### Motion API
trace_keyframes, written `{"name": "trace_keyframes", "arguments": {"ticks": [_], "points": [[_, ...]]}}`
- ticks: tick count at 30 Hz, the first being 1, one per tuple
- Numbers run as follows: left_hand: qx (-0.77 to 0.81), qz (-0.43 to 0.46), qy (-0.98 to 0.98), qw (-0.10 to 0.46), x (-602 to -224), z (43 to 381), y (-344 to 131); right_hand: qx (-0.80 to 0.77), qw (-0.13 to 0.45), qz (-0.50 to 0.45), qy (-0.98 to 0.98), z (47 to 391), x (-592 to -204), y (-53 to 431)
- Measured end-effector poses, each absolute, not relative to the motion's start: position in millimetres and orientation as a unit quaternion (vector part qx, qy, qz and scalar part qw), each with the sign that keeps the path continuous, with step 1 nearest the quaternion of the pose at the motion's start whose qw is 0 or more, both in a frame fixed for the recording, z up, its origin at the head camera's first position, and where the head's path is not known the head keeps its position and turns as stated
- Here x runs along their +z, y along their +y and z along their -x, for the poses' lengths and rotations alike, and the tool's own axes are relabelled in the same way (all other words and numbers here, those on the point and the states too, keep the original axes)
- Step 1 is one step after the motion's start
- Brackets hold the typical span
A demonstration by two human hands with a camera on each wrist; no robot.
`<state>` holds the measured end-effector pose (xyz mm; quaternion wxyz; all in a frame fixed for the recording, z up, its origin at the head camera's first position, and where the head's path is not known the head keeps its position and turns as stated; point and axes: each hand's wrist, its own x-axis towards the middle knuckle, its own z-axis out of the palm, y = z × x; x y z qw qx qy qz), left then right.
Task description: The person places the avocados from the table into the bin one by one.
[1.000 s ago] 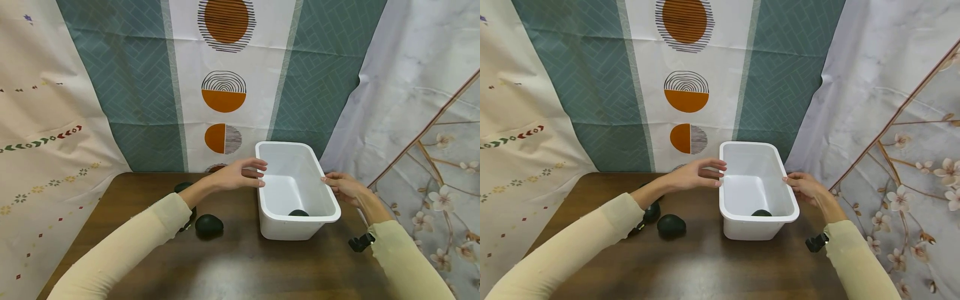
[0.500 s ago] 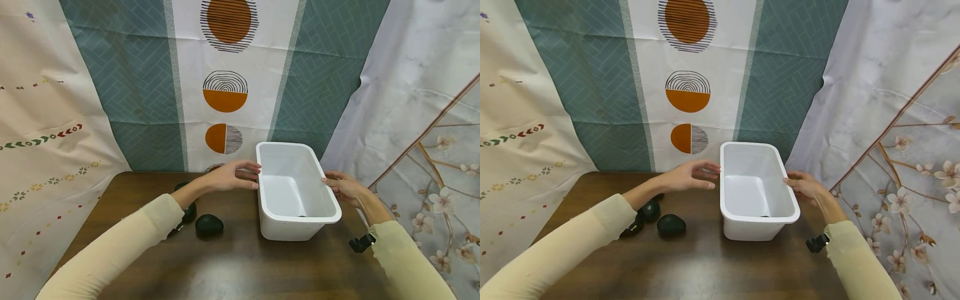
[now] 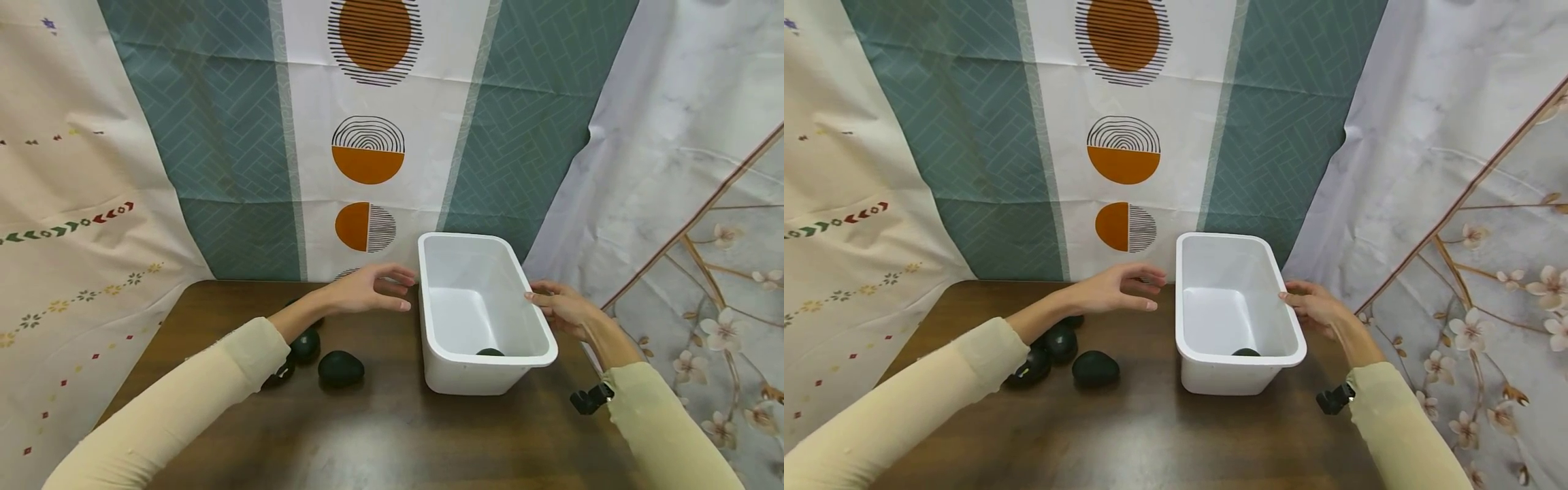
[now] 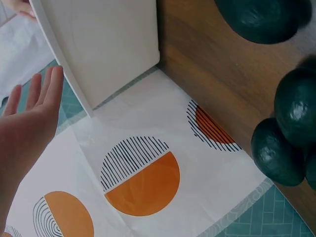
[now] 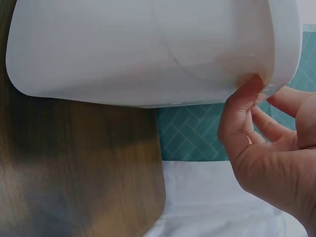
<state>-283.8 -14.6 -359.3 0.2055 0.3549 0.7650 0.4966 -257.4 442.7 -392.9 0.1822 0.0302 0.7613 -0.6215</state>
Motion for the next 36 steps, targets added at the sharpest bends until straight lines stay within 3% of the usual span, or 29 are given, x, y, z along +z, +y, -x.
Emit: {"name": "trace_keyframes", "arguments": {"ticks": [17,36], "points": [[0.401,-0.368,0.823,0.162,-374,285,-33,-0.617,0.184,-0.034,0.764,257,-391,441],[0.308,-0.384,0.856,0.160,-399,280,-57,-0.615,0.183,-0.037,0.766,256,-392,442]]}}
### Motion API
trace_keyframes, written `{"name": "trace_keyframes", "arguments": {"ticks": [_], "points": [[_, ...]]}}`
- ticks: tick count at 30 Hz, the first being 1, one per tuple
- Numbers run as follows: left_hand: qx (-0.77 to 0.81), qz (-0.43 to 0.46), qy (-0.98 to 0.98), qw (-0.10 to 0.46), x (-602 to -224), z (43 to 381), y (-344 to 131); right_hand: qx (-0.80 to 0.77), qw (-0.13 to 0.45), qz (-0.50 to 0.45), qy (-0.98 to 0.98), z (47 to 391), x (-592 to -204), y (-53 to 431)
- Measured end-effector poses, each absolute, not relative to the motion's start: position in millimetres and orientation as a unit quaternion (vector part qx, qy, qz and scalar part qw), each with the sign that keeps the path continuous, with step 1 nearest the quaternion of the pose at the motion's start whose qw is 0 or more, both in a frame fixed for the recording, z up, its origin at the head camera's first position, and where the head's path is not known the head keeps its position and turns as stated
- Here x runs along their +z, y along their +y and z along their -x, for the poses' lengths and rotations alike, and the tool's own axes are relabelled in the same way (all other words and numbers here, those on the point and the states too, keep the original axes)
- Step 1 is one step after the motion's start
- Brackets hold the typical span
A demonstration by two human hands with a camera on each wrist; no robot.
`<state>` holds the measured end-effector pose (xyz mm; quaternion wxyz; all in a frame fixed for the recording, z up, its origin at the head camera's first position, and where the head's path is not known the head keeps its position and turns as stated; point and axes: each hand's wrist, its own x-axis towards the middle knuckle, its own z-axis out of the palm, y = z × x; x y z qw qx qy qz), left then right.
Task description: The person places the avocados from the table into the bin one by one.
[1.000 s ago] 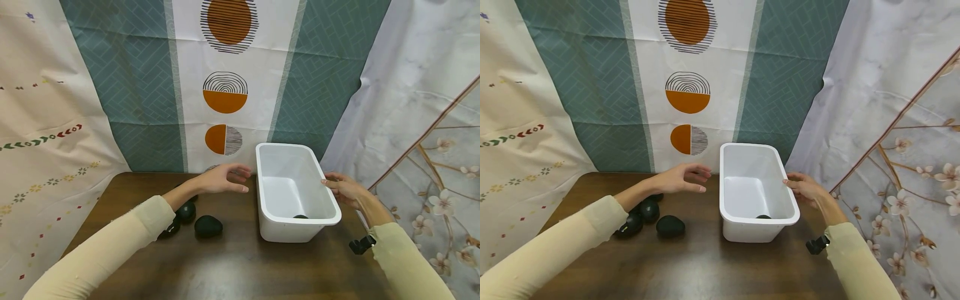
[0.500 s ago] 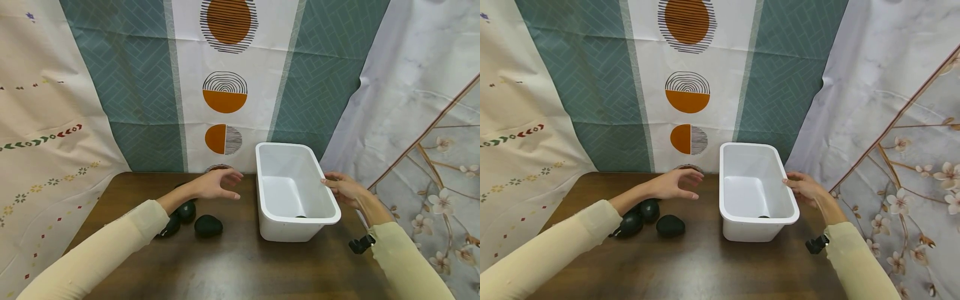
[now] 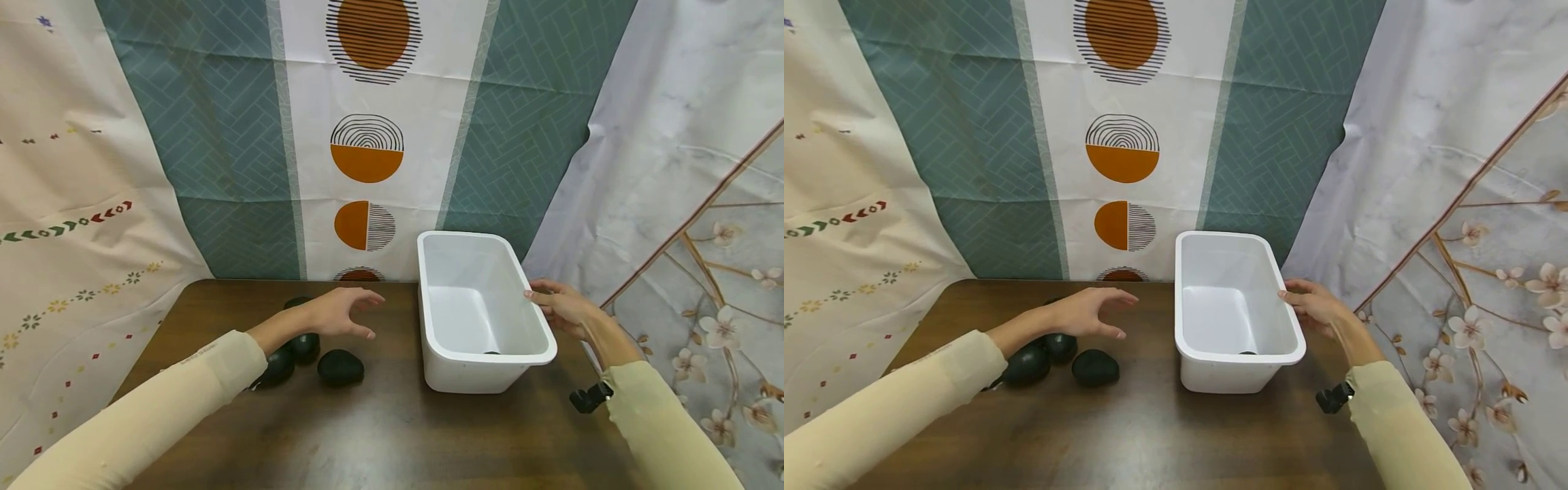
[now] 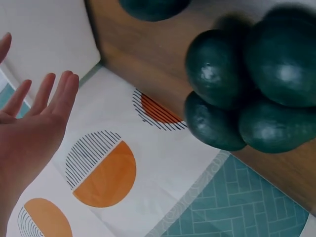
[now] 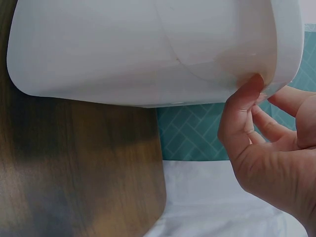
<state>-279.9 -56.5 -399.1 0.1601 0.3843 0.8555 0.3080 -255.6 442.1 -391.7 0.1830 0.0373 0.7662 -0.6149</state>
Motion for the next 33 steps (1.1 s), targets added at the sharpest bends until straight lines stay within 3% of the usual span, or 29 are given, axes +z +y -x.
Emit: {"name": "trace_keyframes", "arguments": {"ticks": [9,33], "points": [[0.223,-0.414,0.870,0.150,-413,278,-61,-0.615,0.180,-0.038,0.767,255,-391,442],[0.135,-0.356,0.902,0.204,-448,265,-71,-0.620,0.181,-0.033,0.763,255,-392,443]]}}
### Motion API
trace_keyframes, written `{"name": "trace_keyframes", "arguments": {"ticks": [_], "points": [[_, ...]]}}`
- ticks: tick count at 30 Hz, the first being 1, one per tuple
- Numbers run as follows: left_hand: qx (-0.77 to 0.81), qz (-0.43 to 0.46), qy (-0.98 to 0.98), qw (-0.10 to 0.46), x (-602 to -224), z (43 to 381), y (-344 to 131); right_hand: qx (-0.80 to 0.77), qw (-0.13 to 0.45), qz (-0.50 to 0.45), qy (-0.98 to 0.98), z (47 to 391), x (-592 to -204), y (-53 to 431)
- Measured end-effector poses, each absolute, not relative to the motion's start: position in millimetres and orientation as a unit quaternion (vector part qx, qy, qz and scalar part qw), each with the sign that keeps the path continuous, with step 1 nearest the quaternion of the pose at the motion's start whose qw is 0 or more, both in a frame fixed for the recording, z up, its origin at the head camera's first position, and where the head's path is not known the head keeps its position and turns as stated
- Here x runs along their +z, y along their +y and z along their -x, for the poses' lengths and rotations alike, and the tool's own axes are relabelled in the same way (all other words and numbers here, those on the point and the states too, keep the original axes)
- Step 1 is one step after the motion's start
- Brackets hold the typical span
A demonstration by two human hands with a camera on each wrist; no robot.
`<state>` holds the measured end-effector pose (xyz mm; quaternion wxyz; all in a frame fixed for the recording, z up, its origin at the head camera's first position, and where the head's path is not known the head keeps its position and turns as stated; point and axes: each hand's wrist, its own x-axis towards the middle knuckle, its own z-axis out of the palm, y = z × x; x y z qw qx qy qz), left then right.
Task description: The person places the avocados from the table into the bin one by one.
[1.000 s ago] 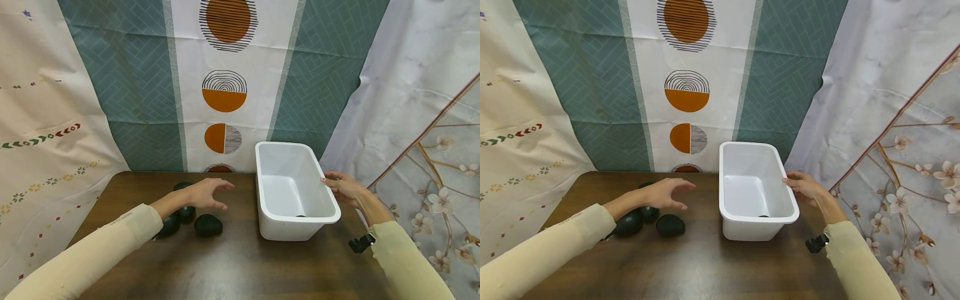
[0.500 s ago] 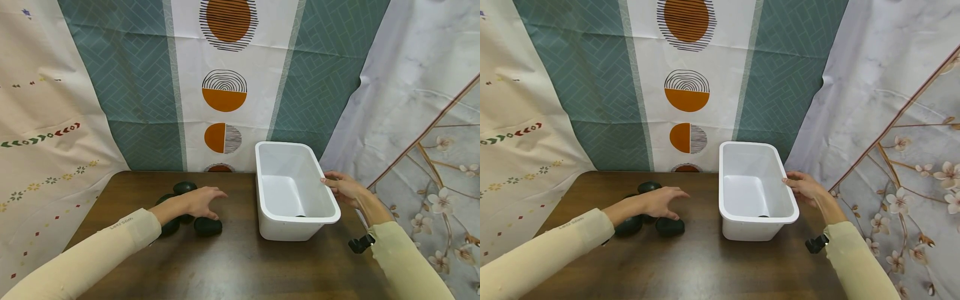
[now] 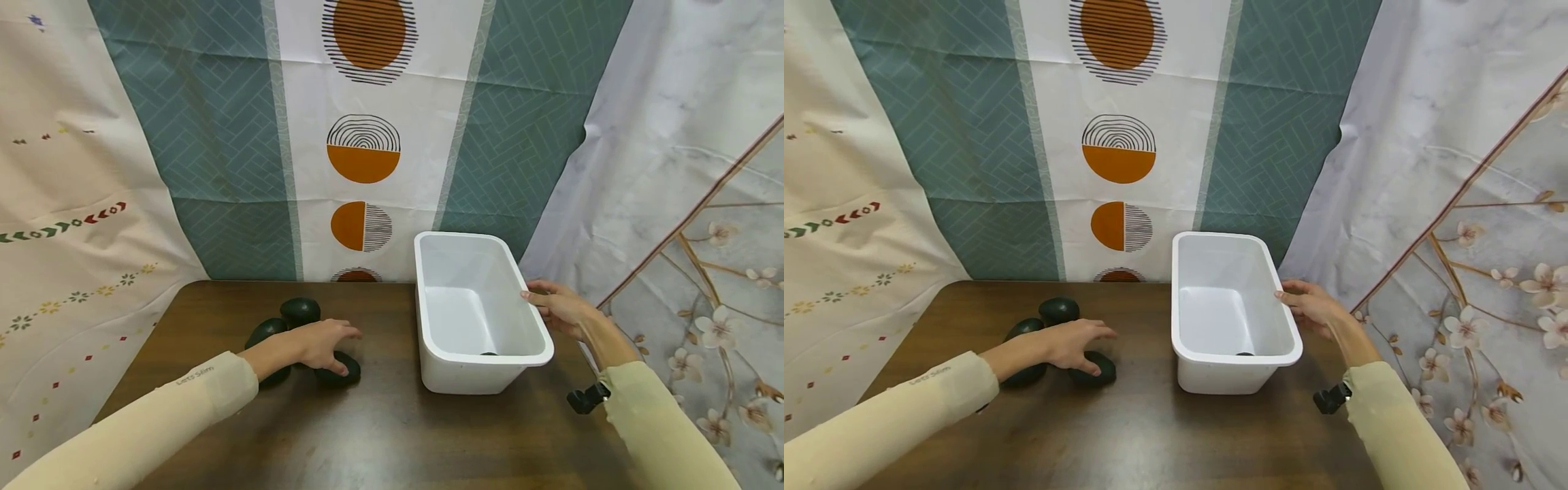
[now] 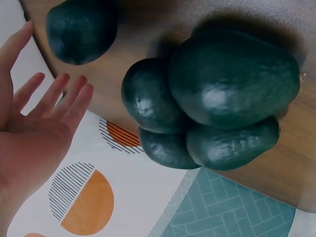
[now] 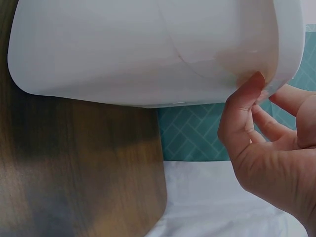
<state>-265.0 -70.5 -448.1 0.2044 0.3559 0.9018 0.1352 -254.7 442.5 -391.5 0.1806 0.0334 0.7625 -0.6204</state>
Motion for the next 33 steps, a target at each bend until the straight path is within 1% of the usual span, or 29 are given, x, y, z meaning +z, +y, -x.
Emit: {"name": "trace_keyframes", "arguments": {"ticks": [16,33], "points": [[0.131,-0.352,0.899,0.224,-456,259,-73,-0.627,0.195,-0.030,0.754,253,-392,444],[0.113,-0.345,0.905,0.221,-472,252,-77,-0.624,0.185,-0.038,0.758,256,-393,445]]}}
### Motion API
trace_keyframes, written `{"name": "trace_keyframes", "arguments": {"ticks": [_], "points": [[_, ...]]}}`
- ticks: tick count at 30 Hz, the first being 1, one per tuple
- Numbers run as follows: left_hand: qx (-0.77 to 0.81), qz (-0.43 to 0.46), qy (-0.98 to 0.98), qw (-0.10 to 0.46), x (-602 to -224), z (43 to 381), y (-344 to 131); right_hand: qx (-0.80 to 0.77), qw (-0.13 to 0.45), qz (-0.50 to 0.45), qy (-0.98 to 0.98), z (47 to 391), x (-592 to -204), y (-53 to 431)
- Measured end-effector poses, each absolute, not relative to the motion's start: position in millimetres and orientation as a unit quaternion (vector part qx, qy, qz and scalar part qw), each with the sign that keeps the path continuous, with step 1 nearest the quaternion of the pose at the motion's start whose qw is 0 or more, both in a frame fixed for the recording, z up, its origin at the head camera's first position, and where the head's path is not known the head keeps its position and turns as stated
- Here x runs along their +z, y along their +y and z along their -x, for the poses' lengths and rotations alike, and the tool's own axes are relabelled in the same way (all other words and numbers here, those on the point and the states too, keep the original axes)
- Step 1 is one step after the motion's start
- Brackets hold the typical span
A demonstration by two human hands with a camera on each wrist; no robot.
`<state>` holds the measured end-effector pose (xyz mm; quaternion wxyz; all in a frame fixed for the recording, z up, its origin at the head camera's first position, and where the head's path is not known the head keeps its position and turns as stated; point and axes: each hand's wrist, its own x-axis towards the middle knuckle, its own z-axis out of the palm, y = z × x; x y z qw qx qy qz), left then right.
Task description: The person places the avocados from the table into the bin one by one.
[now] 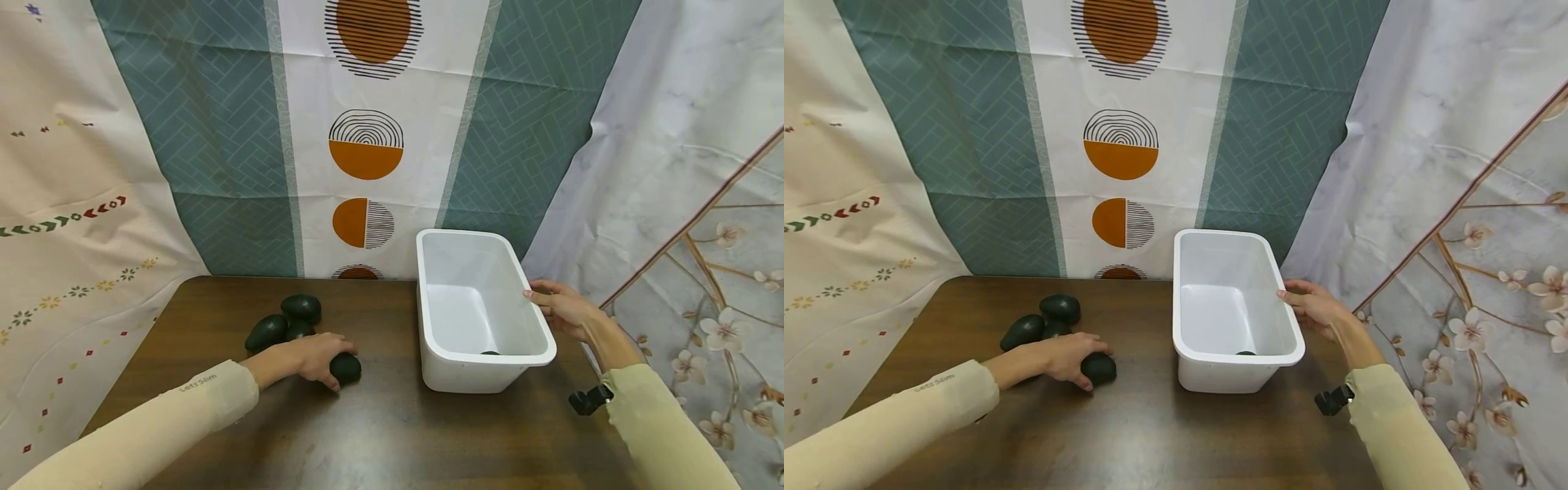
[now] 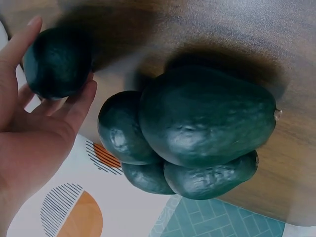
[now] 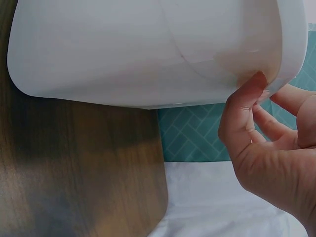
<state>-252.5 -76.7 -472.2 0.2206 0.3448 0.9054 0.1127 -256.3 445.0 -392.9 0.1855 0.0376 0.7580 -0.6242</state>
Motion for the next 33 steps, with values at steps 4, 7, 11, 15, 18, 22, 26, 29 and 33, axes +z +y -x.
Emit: {"name": "trace_keyframes", "arguments": {"ticks": [4,7,11,15,18,22,26,29,33], "points": [[0.106,-0.344,0.908,0.215,-475,251,-77,-0.624,0.185,-0.038,0.758,256,-393,445],[0.104,-0.345,0.909,0.210,-476,251,-77,-0.624,0.184,-0.038,0.759,256,-392,445],[0.103,-0.345,0.910,0.205,-478,251,-77,-0.627,0.184,-0.038,0.756,257,-393,446],[0.099,-0.347,0.911,0.198,-480,250,-76,-0.627,0.183,-0.035,0.756,257,-392,446],[0.097,-0.351,0.911,0.193,-481,250,-76,-0.627,0.182,-0.036,0.757,257,-392,446],[0.093,-0.354,0.911,0.187,-483,250,-75,-0.629,0.182,-0.033,0.755,255,-392,445],[0.088,-0.353,0.913,0.186,-484,249,-75,-0.634,0.183,-0.031,0.751,254,-392,443],[0.088,-0.348,0.914,0.188,-485,249,-75,-0.636,0.183,-0.032,0.749,254,-392,442],[0.088,-0.344,0.915,0.189,-486,248,-74,-0.634,0.184,-0.035,0.750,254,-392,441]]}}
